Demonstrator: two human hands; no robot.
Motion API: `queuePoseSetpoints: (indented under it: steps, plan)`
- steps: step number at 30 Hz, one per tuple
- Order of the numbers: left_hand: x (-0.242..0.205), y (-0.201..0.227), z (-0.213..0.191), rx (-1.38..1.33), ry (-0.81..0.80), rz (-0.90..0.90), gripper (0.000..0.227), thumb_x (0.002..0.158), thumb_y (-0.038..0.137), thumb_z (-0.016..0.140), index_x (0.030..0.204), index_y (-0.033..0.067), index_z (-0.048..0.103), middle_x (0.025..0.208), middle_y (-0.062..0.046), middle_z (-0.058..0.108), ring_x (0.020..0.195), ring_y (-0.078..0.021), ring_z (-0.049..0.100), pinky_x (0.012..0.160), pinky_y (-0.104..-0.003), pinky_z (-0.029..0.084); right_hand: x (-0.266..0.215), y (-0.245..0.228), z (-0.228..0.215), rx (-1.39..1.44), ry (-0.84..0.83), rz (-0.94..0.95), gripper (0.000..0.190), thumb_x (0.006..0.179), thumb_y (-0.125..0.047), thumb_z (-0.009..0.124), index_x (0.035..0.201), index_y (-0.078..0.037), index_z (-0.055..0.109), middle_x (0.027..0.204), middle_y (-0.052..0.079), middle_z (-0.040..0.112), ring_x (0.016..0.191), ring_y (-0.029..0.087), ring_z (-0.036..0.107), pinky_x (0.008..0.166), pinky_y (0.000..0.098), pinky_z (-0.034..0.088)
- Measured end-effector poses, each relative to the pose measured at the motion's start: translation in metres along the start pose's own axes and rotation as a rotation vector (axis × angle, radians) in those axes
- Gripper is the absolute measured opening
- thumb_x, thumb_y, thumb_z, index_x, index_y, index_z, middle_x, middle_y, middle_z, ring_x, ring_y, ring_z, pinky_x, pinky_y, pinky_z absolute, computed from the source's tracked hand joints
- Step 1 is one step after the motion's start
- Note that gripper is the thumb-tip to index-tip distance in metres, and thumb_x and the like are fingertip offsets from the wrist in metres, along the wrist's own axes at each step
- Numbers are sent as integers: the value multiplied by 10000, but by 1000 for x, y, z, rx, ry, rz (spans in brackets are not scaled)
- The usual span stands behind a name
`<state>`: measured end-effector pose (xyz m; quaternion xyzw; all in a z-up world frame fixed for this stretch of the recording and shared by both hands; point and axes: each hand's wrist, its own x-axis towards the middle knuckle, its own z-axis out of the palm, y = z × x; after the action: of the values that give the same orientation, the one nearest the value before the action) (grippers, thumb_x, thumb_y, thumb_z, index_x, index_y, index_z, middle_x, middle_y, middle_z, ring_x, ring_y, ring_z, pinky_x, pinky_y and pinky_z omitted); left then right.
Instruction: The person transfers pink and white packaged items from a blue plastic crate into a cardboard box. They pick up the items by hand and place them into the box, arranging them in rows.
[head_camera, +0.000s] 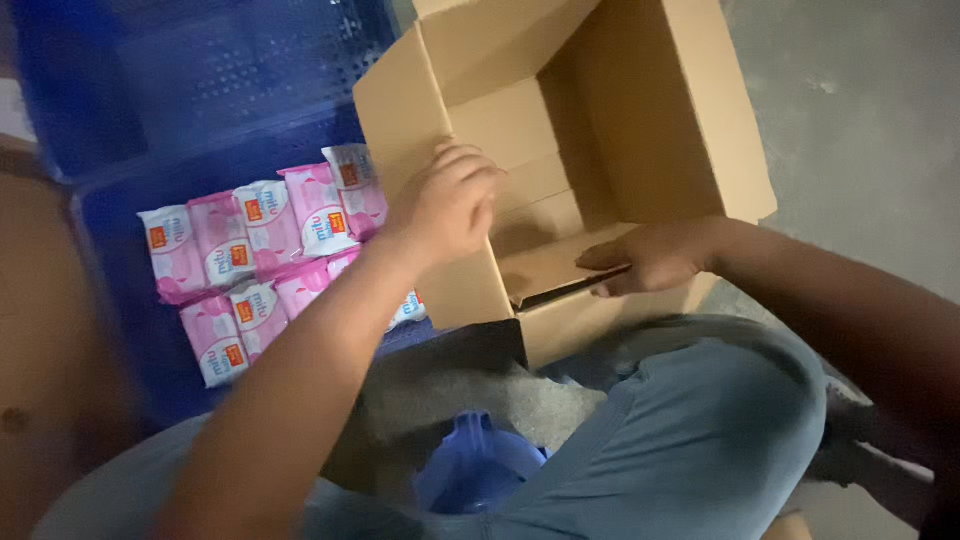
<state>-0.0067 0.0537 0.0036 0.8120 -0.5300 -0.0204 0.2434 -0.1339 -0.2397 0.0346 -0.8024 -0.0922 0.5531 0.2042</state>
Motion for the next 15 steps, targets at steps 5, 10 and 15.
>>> queuePoseSetpoints:
  steps: [5, 10, 15]
  plan:
    - [-39, -38, -38, 96, 116, -4, 189, 1013, 142, 654, 1113, 37, 775, 1129, -192, 738, 1250, -384, 680, 1182, -534, 428, -5, -16, 1, -25, 8, 8, 802, 1024, -546, 642, 1681, -141, 420, 1720, 218, 428, 1600, 472, 367, 1308, 655, 301]
    - [-101, -61, -83, 70, 268, -90, 106, 1000, 100, 685, 1004, 29, 765, 985, -198, 743, 1028, -420, 747, 945, -509, 575, -28, -28, -17, -283, 164, 22, 780, 994, -426, 731, 1670, -186, 423, 1652, 151, 546, 1512, 451, 528, 1277, 670, 377]
    - [-174, -102, -94, -112, 312, -401, 315, 889, 65, 609, 1112, 95, 830, 1059, -77, 850, 885, -257, 792, 810, -384, 580, -42, -63, -67, -191, 279, 2, 667, 916, -544, 670, 1537, -314, 594, 1551, -73, 716, 1394, 166, 703, 1191, 366, 504]
